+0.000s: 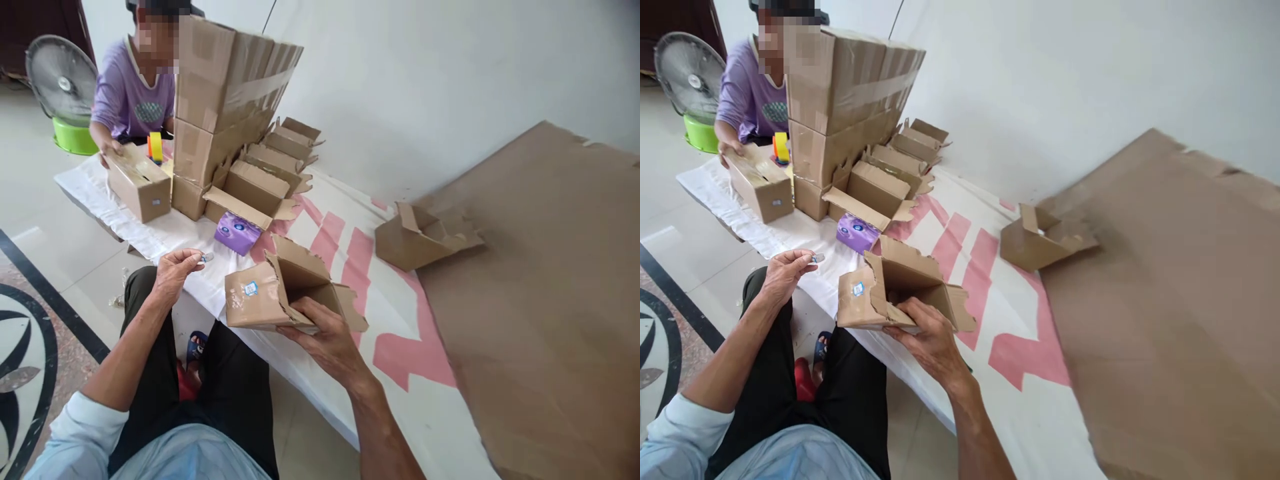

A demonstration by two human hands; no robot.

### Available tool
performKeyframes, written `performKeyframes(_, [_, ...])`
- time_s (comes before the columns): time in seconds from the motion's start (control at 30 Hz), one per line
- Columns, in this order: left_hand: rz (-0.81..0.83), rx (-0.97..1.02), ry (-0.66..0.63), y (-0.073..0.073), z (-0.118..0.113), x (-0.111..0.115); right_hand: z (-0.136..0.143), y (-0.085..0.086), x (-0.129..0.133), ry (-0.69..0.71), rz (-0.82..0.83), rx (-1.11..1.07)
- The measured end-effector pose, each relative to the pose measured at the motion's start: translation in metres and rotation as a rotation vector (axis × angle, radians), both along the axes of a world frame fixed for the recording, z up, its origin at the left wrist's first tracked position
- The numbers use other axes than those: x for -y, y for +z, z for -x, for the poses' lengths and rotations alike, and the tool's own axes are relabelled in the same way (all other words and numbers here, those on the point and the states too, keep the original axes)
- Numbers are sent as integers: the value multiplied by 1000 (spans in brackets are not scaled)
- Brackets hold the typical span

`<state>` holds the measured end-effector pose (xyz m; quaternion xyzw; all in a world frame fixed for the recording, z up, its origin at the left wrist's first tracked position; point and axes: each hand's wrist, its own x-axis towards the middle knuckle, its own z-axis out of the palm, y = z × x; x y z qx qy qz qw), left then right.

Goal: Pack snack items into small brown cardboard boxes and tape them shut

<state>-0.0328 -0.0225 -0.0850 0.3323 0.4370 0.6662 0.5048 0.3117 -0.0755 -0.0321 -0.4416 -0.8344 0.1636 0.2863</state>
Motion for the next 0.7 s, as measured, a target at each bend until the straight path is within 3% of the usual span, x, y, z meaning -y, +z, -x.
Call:
performKeyframes(0.17, [16, -65, 258, 12, 51, -31, 2, 1, 1, -9, -7, 3])
performKeyframes(0.33, [-169, -272, 386, 63, 94, -65, 3, 4, 1, -1, -19, 2])
performKeyframes(0.47, [-203, -405, 436, 101, 124, -110, 2, 3, -1, -13, -18, -14])
performKeyframes(0.57, [-196, -462, 419, 108, 147, -155, 0, 1, -2, -22, -25, 0])
performKeyframes(0.7, [-186, -565, 429, 102, 170, -214, -1, -1, -2, -18, -55, 21])
